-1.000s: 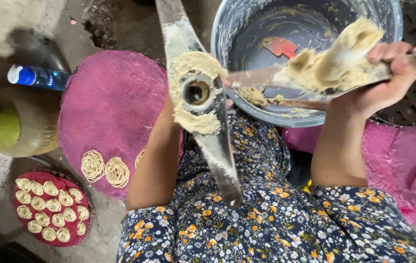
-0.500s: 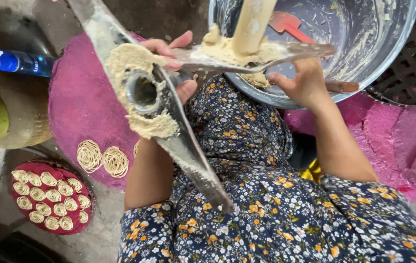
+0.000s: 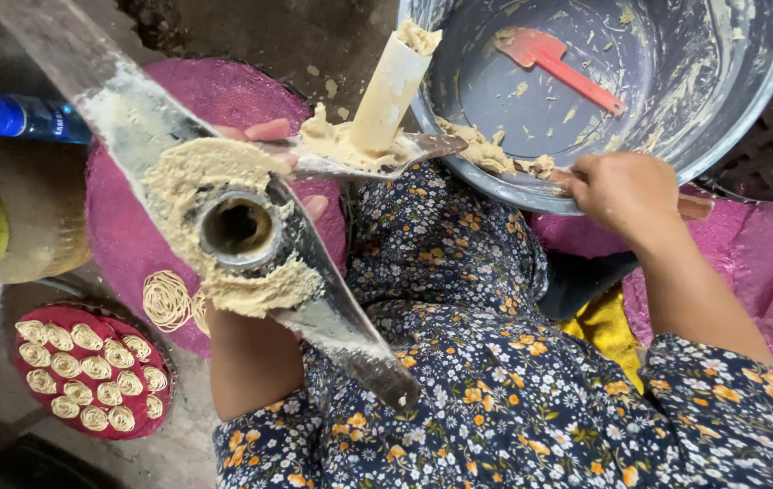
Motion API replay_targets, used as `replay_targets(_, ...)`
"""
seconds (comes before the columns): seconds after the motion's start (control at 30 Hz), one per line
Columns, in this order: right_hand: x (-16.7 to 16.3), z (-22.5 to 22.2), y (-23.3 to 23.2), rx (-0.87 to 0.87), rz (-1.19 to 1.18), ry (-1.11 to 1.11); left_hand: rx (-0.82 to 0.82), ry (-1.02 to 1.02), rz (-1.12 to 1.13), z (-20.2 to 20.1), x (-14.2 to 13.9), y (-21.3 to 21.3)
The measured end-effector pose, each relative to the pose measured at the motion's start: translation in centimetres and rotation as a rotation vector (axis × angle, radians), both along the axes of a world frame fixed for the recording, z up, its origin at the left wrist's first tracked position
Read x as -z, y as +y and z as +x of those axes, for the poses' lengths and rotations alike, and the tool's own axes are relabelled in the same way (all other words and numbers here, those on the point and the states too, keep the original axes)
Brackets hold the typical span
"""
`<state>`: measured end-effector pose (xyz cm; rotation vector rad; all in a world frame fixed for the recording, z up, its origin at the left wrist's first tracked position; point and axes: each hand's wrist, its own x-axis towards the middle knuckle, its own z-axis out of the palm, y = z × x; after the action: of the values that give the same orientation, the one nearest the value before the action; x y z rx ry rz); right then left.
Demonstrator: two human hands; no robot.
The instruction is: The person uses a manual dough press to extrude dough into thin noodles, forming them into spiral nests on a purple mat. They repeatedly load dough into the press, push the plunger, and arrange the extruded noodles.
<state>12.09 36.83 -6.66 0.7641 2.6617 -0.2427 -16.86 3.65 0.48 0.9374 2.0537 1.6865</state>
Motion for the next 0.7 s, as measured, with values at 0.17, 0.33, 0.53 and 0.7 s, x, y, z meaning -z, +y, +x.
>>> replay_targets(0.17, 0.7, -0.7, 1.7, 0.114, 0.008, 0.004, -0.088, 0.035, 0.006, -0.1, -2.5, -3.5)
replay_targets(0.33, 5.6, -3.8, 2.4, 0.108, -0.098, -0.113, -0.090, 0.026, -0.039, -0.3, -3.1, -4.2)
replay_targets(0.53, 10.2, -5.9, 1.6, 0.106, -0.235, -0.159, 0.016, -0.014, -0.110, -0.8, -0.4, -1.7)
replay_targets(0.7, 12.0, -7.5, 0.8, 0.128, -0.295, -0.048, 0.028, -0.010, -0.127, -0.8, -0.6, -1.7)
